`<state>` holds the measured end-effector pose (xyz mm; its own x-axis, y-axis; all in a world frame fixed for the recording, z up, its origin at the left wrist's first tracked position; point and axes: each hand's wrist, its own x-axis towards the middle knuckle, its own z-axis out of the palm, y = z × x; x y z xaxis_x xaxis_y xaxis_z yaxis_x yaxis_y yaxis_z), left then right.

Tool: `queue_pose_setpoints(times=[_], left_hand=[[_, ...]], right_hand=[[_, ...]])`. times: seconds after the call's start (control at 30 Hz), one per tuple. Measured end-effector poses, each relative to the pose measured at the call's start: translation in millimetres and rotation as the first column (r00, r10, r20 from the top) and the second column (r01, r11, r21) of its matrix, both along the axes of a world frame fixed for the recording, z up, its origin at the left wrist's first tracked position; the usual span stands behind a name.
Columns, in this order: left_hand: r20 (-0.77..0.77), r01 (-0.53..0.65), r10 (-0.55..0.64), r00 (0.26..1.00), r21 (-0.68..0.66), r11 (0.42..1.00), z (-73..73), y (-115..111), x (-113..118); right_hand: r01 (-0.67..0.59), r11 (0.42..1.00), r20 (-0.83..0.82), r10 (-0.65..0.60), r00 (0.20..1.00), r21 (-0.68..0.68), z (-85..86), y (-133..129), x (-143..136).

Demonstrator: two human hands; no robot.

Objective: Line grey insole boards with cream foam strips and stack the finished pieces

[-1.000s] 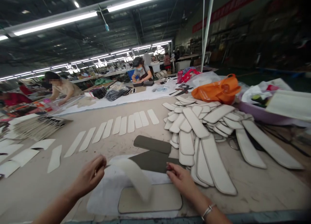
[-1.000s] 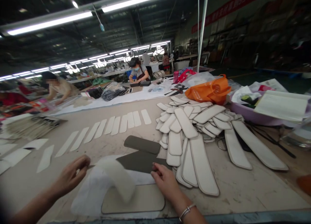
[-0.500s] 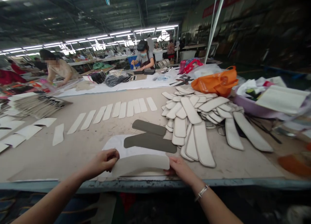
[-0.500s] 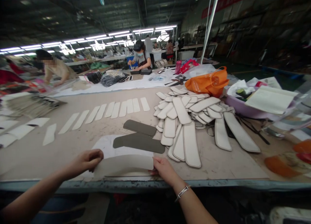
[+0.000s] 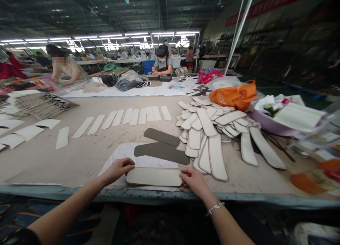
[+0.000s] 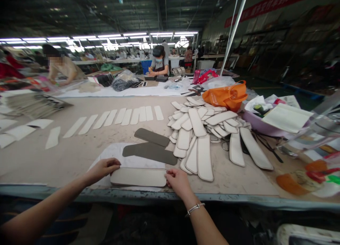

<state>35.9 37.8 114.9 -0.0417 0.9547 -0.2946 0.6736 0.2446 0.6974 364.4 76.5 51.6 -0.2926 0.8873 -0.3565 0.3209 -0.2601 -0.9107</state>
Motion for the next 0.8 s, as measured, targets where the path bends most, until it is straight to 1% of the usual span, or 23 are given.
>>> queue_pose_setpoints(times=[0.07, 0.17, 0.23, 0.3, 0.37, 0.43, 0.53, 0.63, 0.7, 0.8], left_hand=[[-0.027, -0.015, 0.015, 1.000, 0.014, 1.000, -11.5, 1.9, -4.4], [-0.085, -0.023, 0.025, 0.996, 0.035, 0.999, -28.5, 3.3, -12.1], [-0.104, -0.011, 0.016, 0.994, 0.047, 0.999, -36.9, 3.0, -15.9], [-0.111, -0.008, 0.014, 0.994, 0.055, 0.998, -42.0, 2.0, -17.9], [-0.098, -0.037, 0.042, 0.994, 0.050, 0.998, -44.1, 0.6, -18.5], [-0.046, -0.087, 0.088, 0.995, 0.018, 0.996, -44.0, -0.8, -18.7], [0.106, -0.142, 0.147, 0.983, -0.057, 0.988, -42.1, -2.6, -20.2], [0.255, -0.123, 0.143, 0.956, -0.096, 0.988, -42.0, -3.5, -24.2], [0.263, -0.108, 0.126, 0.956, -0.084, 0.991, -44.0, -3.4, -26.7], [0.195, -0.137, 0.145, 0.970, -0.055, 0.989, -48.4, -3.0, -27.2]], right_hand=[[0.004, 0.999, 0.055, -0.007, 0.998, 0.052, -2.2, 0.7, -2.6], [0.003, 0.985, 0.163, -0.031, 0.986, 0.172, -5.0, 2.4, -5.5], [-0.001, 0.975, 0.218, -0.048, 0.975, 0.221, -6.1, 3.7, -6.5], [-0.021, 0.968, 0.262, -0.046, 0.964, 0.249, -6.3, 4.9, -7.1], [-0.048, 0.962, 0.307, -0.038, 0.951, 0.269, -5.7, 5.7, -7.5], [-0.069, 0.957, 0.344, -0.034, 0.938, 0.283, -4.2, 5.7, -7.8], [-0.098, 0.955, 0.386, -0.018, 0.922, 0.281, -1.7, 4.9, -8.1], [-0.137, 0.952, 0.433, 0.006, 0.902, 0.274, -0.9, 5.1, -7.8], [-0.158, 0.949, 0.456, 0.017, 0.890, 0.272, -1.4, 6.1, -7.7], [-0.174, 0.945, 0.476, 0.022, 0.879, 0.277, -1.9, 7.0, -7.6]])
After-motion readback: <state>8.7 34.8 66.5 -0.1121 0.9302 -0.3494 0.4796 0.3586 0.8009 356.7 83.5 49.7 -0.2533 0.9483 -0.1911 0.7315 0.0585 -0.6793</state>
